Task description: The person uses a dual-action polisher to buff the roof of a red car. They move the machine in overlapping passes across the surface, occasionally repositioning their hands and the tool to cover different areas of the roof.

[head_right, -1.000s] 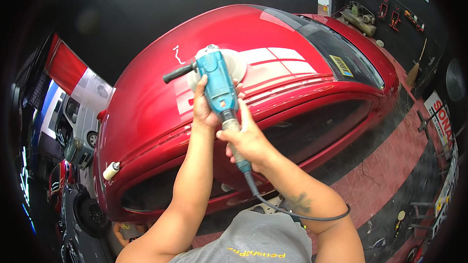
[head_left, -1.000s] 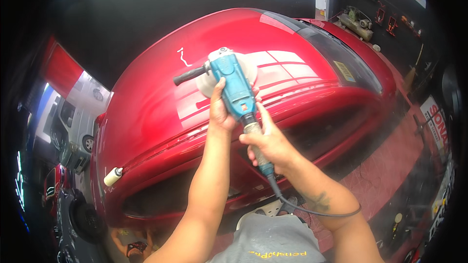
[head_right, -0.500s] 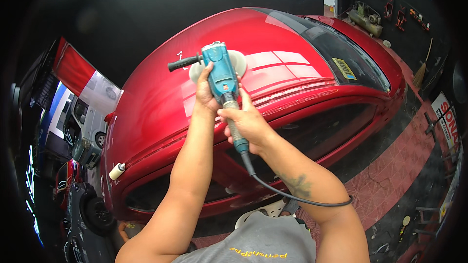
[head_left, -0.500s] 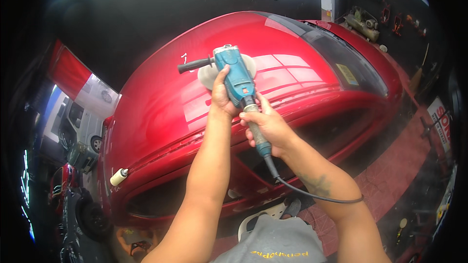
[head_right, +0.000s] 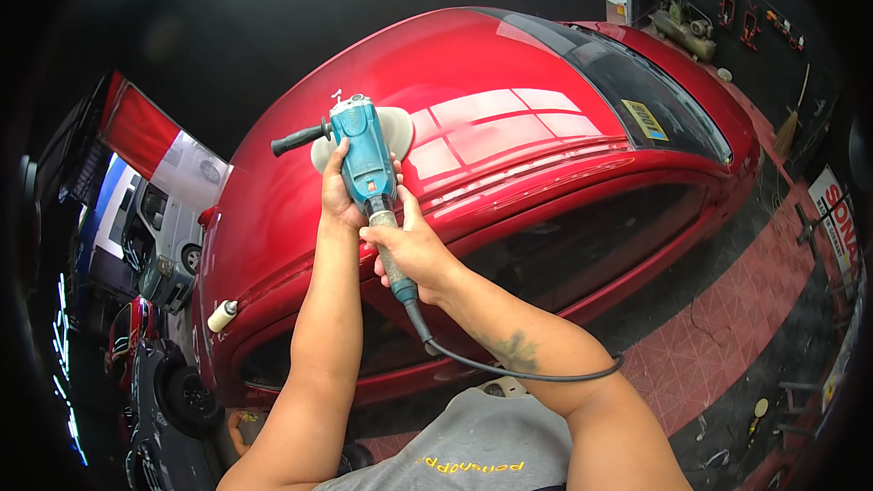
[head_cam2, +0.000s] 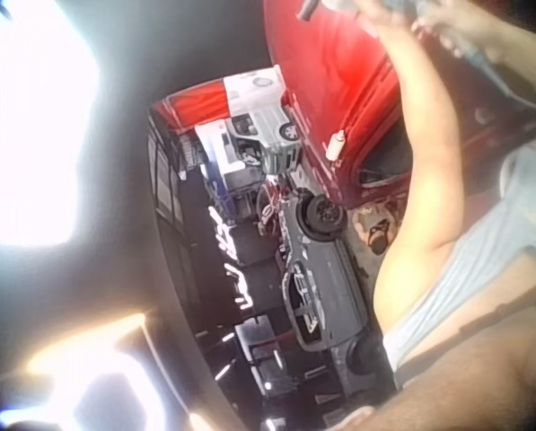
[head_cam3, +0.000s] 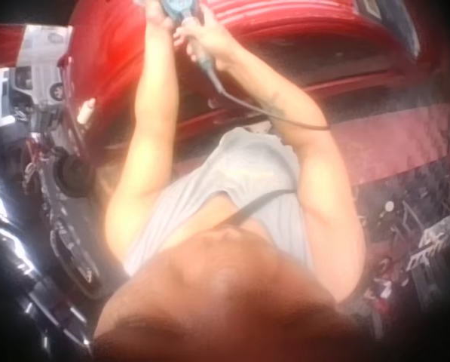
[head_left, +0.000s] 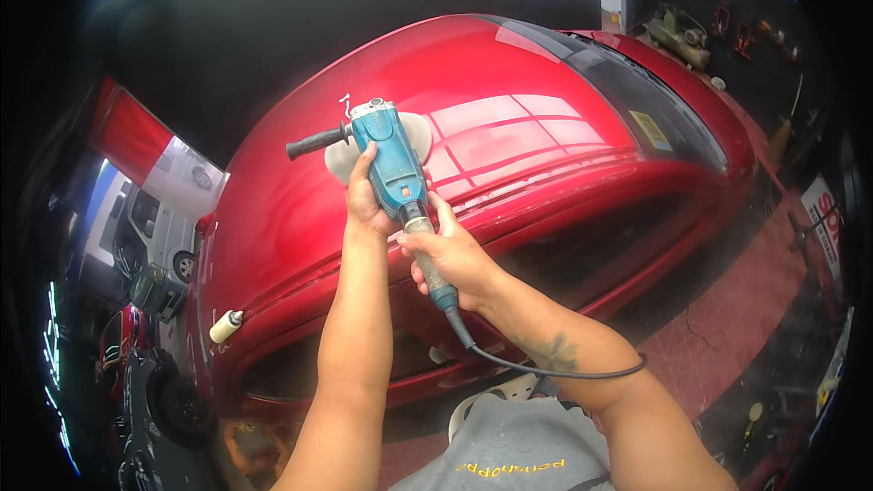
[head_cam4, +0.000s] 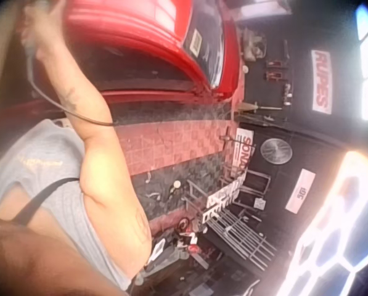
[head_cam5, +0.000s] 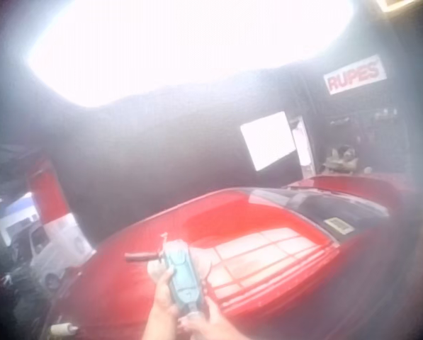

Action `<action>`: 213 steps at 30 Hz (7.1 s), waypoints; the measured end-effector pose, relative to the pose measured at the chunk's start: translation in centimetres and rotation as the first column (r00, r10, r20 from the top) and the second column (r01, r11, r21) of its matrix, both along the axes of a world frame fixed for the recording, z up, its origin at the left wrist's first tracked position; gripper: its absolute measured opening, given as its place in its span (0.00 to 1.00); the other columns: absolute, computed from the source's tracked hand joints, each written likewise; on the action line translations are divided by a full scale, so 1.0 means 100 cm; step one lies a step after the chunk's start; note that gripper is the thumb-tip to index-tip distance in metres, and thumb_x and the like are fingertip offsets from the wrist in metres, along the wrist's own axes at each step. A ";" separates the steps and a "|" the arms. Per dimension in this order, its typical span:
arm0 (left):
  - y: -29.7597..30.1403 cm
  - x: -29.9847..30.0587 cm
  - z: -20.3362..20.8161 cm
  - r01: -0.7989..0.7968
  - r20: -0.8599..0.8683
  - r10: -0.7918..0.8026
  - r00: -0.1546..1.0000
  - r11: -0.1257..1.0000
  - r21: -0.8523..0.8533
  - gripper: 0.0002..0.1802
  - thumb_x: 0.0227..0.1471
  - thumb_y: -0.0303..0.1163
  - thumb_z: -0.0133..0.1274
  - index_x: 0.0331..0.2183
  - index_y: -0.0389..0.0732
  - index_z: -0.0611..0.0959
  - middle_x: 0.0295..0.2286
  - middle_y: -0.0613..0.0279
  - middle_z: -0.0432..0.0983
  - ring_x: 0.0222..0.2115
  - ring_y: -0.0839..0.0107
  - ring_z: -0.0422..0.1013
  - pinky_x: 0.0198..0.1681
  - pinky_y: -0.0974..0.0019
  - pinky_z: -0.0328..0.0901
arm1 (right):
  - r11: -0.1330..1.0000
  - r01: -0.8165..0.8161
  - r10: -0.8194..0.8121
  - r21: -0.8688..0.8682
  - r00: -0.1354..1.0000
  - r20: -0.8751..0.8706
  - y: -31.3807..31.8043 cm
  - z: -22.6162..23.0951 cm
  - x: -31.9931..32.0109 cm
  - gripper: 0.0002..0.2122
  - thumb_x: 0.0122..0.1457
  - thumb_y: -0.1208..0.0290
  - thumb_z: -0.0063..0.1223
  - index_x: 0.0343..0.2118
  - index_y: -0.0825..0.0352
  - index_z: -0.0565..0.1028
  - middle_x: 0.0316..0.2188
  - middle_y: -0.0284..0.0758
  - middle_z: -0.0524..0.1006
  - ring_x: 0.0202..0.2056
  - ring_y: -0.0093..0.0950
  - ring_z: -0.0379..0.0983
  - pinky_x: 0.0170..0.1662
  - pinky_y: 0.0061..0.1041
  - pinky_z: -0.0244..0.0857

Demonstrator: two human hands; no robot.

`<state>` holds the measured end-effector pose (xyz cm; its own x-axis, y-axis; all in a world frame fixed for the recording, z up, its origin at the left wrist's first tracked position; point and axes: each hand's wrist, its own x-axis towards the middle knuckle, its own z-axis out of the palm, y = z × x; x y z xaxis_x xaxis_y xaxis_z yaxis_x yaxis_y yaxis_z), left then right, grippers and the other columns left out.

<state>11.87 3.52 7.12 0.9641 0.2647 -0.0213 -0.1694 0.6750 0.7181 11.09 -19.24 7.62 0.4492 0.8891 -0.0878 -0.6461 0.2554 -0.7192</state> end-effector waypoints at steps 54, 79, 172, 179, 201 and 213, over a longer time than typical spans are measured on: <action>-0.195 0.104 -0.035 0.228 0.162 -0.197 0.967 0.952 -0.205 0.39 0.67 0.56 0.59 0.61 0.31 0.74 0.45 0.40 0.83 0.43 0.46 0.85 0.46 0.41 0.84 | 0.948 0.242 -0.216 -0.205 0.966 0.142 -0.175 0.006 0.049 0.54 0.67 0.72 0.63 0.82 0.50 0.31 0.36 0.38 0.78 0.19 0.23 0.74 0.19 0.26 0.71; -0.036 -0.123 -0.025 -0.319 0.119 0.341 0.932 0.932 -0.173 0.45 0.65 0.61 0.60 0.64 0.31 0.74 0.53 0.34 0.80 0.57 0.36 0.78 0.61 0.27 0.74 | 0.900 -0.275 0.393 -0.336 0.847 0.359 -0.015 0.016 -0.035 0.55 0.67 0.69 0.63 0.83 0.53 0.29 0.30 0.38 0.79 0.20 0.24 0.76 0.20 0.29 0.71; -0.129 0.051 -0.039 -0.120 0.250 0.213 0.945 0.933 -0.339 0.24 0.65 0.43 0.64 0.55 0.42 0.75 0.39 0.59 0.79 0.38 0.66 0.81 0.42 0.54 0.82 | 0.720 0.638 0.225 -0.272 0.156 0.962 -0.102 0.032 0.009 0.33 0.71 0.77 0.58 0.77 0.56 0.62 0.54 0.59 0.82 0.55 0.57 0.82 0.58 0.46 0.74; -0.094 0.031 -0.052 -0.180 0.271 0.291 0.918 0.912 -0.368 0.24 0.67 0.45 0.62 0.54 0.40 0.77 0.41 0.54 0.82 0.40 0.61 0.83 0.46 0.52 0.81 | 0.788 0.572 0.243 -0.227 0.050 0.969 -0.073 0.032 -0.001 0.36 0.71 0.76 0.59 0.80 0.54 0.59 0.51 0.57 0.82 0.53 0.56 0.82 0.57 0.48 0.74; 0.054 -0.135 -0.032 -0.471 0.287 0.569 0.770 0.812 -0.346 0.35 0.67 0.58 0.55 0.57 0.36 0.78 0.42 0.48 0.84 0.42 0.53 0.84 0.48 0.48 0.81 | 0.914 0.108 0.392 -0.392 0.026 0.920 0.087 0.043 -0.045 0.49 0.69 0.71 0.60 0.83 0.56 0.38 0.44 0.55 0.82 0.47 0.50 0.84 0.50 0.47 0.77; -0.066 -0.075 -0.048 -0.211 0.212 0.288 0.934 0.922 -0.324 0.33 0.66 0.52 0.59 0.58 0.33 0.77 0.44 0.44 0.84 0.43 0.53 0.83 0.51 0.48 0.81 | 0.871 -0.071 0.335 -0.487 0.811 0.480 -0.045 0.024 -0.024 0.55 0.62 0.83 0.62 0.84 0.46 0.37 0.34 0.35 0.78 0.21 0.22 0.74 0.23 0.27 0.71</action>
